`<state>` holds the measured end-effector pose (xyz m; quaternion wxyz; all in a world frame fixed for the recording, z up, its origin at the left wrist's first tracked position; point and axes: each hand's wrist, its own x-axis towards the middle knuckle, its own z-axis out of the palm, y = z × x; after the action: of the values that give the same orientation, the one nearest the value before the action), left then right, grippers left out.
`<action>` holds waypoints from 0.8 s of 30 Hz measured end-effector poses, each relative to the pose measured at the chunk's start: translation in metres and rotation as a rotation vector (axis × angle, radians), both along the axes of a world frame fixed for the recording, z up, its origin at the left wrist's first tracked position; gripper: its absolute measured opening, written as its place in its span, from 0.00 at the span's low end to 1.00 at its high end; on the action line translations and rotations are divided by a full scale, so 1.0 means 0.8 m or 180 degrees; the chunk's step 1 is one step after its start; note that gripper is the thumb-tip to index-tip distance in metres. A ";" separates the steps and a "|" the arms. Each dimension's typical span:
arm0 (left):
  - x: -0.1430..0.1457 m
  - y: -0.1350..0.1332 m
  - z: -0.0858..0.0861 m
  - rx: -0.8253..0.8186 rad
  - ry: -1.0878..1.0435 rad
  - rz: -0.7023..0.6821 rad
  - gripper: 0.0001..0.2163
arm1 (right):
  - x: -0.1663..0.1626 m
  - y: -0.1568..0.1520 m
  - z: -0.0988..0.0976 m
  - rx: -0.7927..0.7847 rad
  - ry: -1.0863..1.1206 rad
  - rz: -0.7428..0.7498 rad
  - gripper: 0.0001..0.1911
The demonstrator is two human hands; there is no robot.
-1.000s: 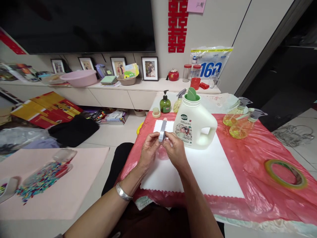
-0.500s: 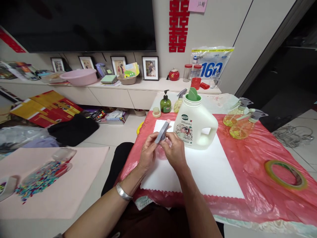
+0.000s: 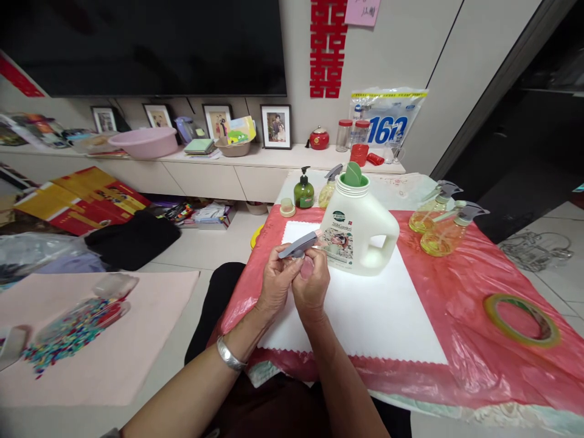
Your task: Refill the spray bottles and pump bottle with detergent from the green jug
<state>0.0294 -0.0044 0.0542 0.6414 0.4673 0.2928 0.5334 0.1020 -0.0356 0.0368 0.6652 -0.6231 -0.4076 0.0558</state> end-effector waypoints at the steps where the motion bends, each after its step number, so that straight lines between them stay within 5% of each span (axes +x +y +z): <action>1: 0.000 0.001 0.000 0.0023 0.0045 0.0043 0.18 | 0.000 -0.002 -0.001 0.0001 0.0029 0.0062 0.13; 11: 0.000 0.005 -0.012 0.0211 0.0150 0.0044 0.17 | 0.025 -0.017 0.015 -0.0184 0.0317 0.1133 0.17; 24: -0.003 0.001 -0.007 0.0133 -0.0301 -0.0129 0.12 | 0.009 -0.009 0.013 -0.0127 0.0699 0.0767 0.15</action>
<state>0.0269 -0.0033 0.0486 0.6553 0.4607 0.2414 0.5478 0.1089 -0.0430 0.0472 0.6818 -0.5728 -0.4030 0.2110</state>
